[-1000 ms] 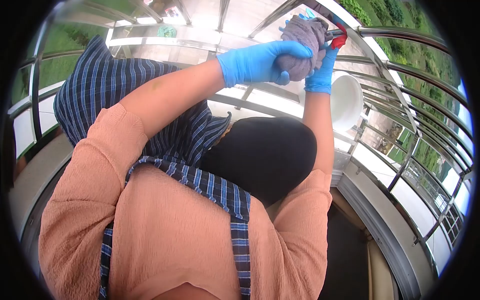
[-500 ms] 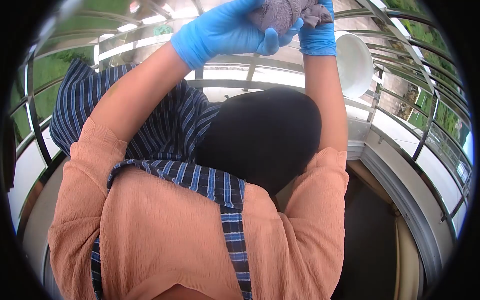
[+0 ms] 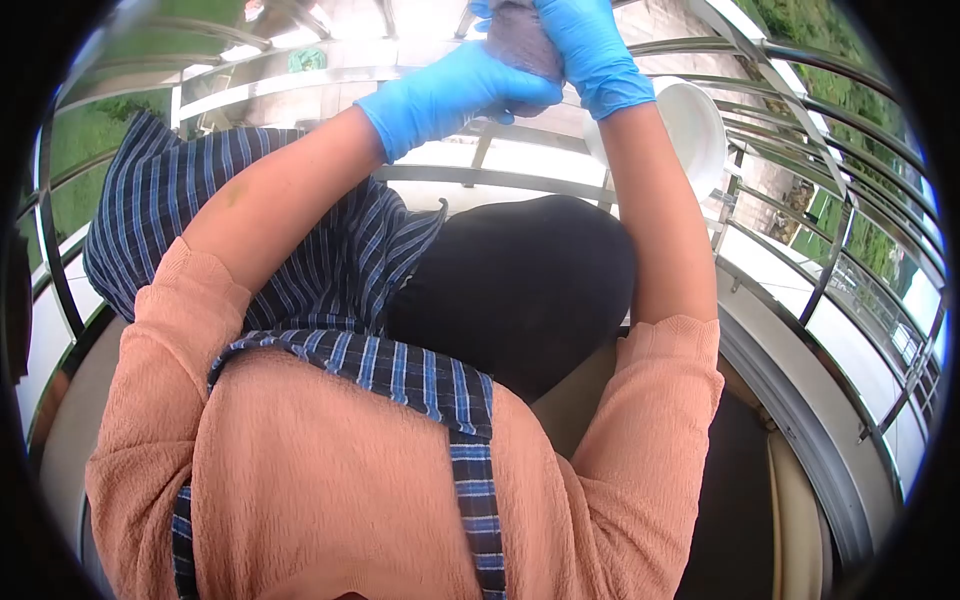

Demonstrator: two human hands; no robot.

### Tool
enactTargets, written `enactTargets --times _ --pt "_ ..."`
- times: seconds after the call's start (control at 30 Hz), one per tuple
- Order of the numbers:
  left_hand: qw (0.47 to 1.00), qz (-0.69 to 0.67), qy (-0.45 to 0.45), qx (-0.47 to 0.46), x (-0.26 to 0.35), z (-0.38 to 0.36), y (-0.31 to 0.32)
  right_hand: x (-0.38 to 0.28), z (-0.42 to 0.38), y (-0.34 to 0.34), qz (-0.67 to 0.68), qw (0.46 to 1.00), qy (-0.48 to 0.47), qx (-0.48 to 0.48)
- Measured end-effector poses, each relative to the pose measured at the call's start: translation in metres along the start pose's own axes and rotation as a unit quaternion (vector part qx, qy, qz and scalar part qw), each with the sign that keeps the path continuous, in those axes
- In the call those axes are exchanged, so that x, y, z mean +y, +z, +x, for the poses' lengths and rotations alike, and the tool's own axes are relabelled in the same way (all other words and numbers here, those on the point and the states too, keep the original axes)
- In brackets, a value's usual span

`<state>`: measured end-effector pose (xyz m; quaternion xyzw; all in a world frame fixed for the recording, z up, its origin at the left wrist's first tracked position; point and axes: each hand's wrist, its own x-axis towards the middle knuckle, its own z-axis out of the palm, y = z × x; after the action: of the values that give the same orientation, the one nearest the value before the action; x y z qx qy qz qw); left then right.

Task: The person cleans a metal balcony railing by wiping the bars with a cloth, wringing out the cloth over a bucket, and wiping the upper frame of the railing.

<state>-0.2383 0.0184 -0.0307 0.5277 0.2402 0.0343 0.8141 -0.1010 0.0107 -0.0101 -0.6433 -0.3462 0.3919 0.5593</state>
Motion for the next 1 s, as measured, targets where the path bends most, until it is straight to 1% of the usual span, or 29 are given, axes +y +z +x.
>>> enactTargets --times 0.03,0.07,0.1,0.17,0.2,0.23,0.3,0.33,0.37,0.4,0.43,0.47,0.5,0.53,0.57,0.6,0.63,0.67,0.7,0.77,0.8,0.83,0.87,0.9,0.93,0.97,1.0 --pt "1.000 0.000 0.002 0.002 -0.004 0.003 -0.003 0.002 0.002 0.005 -0.034 0.999 0.006 0.028" --pt "0.999 -0.029 -0.017 0.020 -0.010 0.007 -0.005 0.002 0.002 0.008 -0.074 0.995 0.055 0.029" --pt "0.997 -0.058 -0.038 0.040 -0.017 0.009 -0.006 0.006 0.002 0.012 -0.075 0.995 0.056 0.026" --pt "0.996 -0.048 -0.038 0.059 -0.023 0.010 -0.009 0.024 0.008 0.017 -0.149 0.986 -0.040 0.057" --pt "0.995 -0.038 -0.048 0.080 -0.027 0.010 -0.008 0.032 0.010 0.018 -0.143 0.989 -0.024 0.039" --pt "0.993 -0.028 -0.055 0.101 -0.033 0.011 -0.008 0.036 0.009 0.021 -0.145 0.988 -0.028 0.038" --pt "0.992 -0.011 -0.048 0.115 -0.047 0.016 -0.008 0.044 0.007 0.027 -0.230 0.972 -0.011 0.051" --pt "0.988 0.024 -0.057 0.139 -0.051 0.019 -0.008 0.053 0.011 0.026 -0.267 0.962 -0.038 0.042" --pt "0.983 0.058 -0.064 0.162 -0.046 0.020 -0.008 0.055 0.010 0.024 -0.268 0.961 -0.045 0.044" --pt "0.972 0.134 -0.072 0.178 -0.042 0.021 -0.009 0.056 0.011 0.020 -0.296 0.955 0.007 0.027" --pt "0.972 0.136 -0.064 0.178 -0.042 0.021 -0.008 0.053 0.013 0.018 -0.322 0.945 0.059 0.009" --pt "0.985 0.058 -0.051 0.158 -0.045 0.020 -0.009 0.040 0.008 0.017 -0.294 0.951 0.095 -0.022" --pt "0.989 -0.019 -0.035 0.139 -0.046 0.020 -0.014 0.039 0.004 0.015 -0.248 0.965 0.082 0.021" --pt "0.991 -0.065 -0.074 0.091 -0.028 0.009 -0.013 0.042 0.008 0.009 -0.198 0.978 0.037 0.042" --pt "0.990 -0.085 -0.084 0.081 -0.024 0.009 -0.012 0.030 0.005 0.003 -0.037 0.997 0.074 0.005" --pt "0.988 -0.103 -0.088 0.067 -0.020 0.007 -0.013 0.024 0.005 -0.013 0.078 0.985 0.148 -0.052" --pt "0.985 -0.128 -0.105 0.046 -0.010 0.001 -0.016 0.026 0.005 -0.025 0.243 0.946 0.208 -0.052" --pt "0.983 -0.149 -0.108 0.014 0.005 -0.006 -0.018 0.033 0.001 -0.037 0.313 0.934 0.159 -0.060" --pt "0.973 -0.200 -0.115 -0.028 0.017 -0.010 -0.017 0.022 -0.008 -0.037 0.341 0.927 0.143 -0.054" --pt "0.956 -0.250 -0.112 -0.105 0.036 -0.015 -0.011 0.043 -0.011 -0.060 0.399 0.911 0.102 -0.028" --pt "0.952 -0.253 -0.105 -0.136 0.043 -0.016 -0.011 0.047 -0.013 -0.066 0.410 0.906 0.083 -0.059" --pt "0.953 -0.252 -0.114 -0.121 0.058 -0.027 -0.009 0.053 -0.013 -0.067 0.421 0.900 0.064 -0.092" --pt "0.948 -0.264 -0.114 -0.135 0.066 -0.033 -0.010 0.050 -0.014 -0.064 0.361 0.924 0.068 -0.105" --pt "0.951 -0.244 -0.113 -0.154 0.073 -0.040 -0.015 0.046 -0.013 -0.063 0.296 0.946 0.070 -0.114" --pt "0.958 -0.219 -0.115 -0.145 0.078 -0.048 -0.026 0.053 -0.005 -0.073 0.280 0.949 0.107 -0.095" --pt "0.961 -0.204 -0.121 -0.143 0.079 -0.055 -0.033 0.041 -0.003 -0.071 0.256 0.952 0.153 -0.069" --pt "0.970 -0.188 -0.123 -0.092 0.075 -0.062 -0.041 0.031 -0.006 -0.074 0.135 0.983 0.124 -0.019"
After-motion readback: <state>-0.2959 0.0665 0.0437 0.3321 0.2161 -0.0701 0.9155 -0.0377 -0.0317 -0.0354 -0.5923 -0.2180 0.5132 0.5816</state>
